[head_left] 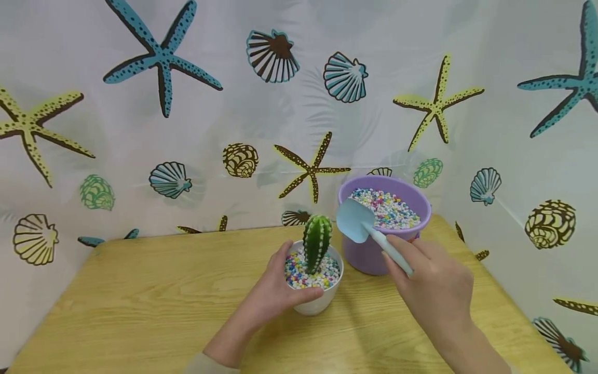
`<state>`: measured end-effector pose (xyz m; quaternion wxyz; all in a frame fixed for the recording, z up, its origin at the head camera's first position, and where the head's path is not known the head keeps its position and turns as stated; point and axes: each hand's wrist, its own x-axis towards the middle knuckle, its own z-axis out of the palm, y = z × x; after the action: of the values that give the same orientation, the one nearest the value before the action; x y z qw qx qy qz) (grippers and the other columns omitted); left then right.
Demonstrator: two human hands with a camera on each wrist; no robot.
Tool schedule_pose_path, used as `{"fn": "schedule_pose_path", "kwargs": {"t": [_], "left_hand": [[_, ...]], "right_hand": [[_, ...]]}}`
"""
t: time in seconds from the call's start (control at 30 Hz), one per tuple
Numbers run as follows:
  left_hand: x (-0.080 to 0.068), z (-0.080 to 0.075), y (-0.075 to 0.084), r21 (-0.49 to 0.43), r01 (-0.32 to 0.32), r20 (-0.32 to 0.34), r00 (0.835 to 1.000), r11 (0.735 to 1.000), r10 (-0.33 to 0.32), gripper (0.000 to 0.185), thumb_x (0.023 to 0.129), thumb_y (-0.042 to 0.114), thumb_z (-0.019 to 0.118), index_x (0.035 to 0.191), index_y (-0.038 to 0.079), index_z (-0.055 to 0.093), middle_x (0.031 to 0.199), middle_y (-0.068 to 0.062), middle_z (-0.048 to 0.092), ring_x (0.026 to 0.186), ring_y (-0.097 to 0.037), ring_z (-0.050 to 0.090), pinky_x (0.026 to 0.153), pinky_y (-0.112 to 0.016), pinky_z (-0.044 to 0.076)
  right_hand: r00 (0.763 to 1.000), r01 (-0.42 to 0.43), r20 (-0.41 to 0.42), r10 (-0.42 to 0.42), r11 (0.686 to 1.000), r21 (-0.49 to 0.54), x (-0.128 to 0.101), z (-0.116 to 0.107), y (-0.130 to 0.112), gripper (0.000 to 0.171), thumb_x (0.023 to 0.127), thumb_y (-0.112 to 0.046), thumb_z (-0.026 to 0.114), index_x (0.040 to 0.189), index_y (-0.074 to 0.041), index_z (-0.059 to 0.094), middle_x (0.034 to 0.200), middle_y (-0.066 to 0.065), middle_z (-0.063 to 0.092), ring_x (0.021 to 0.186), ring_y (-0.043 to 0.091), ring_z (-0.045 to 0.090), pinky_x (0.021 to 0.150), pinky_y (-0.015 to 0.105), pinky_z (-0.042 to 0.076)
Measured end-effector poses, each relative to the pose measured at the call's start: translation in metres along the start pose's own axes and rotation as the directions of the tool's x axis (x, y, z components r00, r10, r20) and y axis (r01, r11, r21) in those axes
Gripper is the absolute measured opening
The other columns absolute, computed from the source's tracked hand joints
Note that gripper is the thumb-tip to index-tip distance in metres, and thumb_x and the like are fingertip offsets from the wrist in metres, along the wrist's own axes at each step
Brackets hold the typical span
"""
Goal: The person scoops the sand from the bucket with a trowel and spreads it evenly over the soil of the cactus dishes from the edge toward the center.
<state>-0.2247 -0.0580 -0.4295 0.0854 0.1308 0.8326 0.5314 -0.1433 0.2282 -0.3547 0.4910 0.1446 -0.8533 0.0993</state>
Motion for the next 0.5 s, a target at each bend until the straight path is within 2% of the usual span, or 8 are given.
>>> {"fn": "schedule_pose_path", "kwargs": {"t": [0.17, 0.3, 0.5], "left_hand": [[0.000, 0.002, 0.001, 0.018, -0.012, 0.001, 1.000, 1.000, 0.012, 0.132, 0.080, 0.049, 0.100, 0.177, 0.013, 0.018, 0.173, -0.024, 0.030, 0.153, -0.045, 0.042, 0.122, -0.064, 0.039], [0.000, 0.002, 0.001, 0.035, -0.011, -0.004, 1.000, 0.999, 0.011, 0.132, 0.080, 0.050, 0.100, 0.177, 0.012, 0.018, 0.172, -0.025, 0.032, 0.152, -0.045, 0.044, 0.122, -0.065, 0.040], [0.000, 0.002, 0.000, 0.037, -0.008, -0.008, 1.000, 0.999, 0.008, 0.132, 0.080, 0.049, 0.100, 0.177, 0.012, 0.018, 0.172, -0.025, 0.031, 0.152, -0.045, 0.043, 0.123, -0.065, 0.039]], "right_hand": [[1.000, -0.014, 0.005, 0.014, 1.000, -0.001, 0.011, -0.011, 0.014, 0.037, 0.082, -0.018, 0.096, 0.117, -0.015, 0.087, 0.089, 0.006, 0.080, 0.069, 0.027, 0.073, 0.040, 0.036, 0.041], [1.000, -0.009, 0.022, 0.010, 1.000, -0.027, 0.021, -0.018, 0.025, 0.032, 0.086, -0.020, 0.093, 0.117, -0.013, 0.087, 0.091, 0.007, 0.082, 0.070, 0.028, 0.075, 0.042, 0.036, 0.043], [0.996, -0.035, 0.078, 0.039, 0.998, -0.053, 0.034, -0.025, 0.040, 0.028, 0.092, -0.025, 0.088, 0.118, -0.013, 0.087, 0.086, 0.008, 0.080, 0.059, 0.025, 0.067, 0.040, 0.031, 0.032]]}}
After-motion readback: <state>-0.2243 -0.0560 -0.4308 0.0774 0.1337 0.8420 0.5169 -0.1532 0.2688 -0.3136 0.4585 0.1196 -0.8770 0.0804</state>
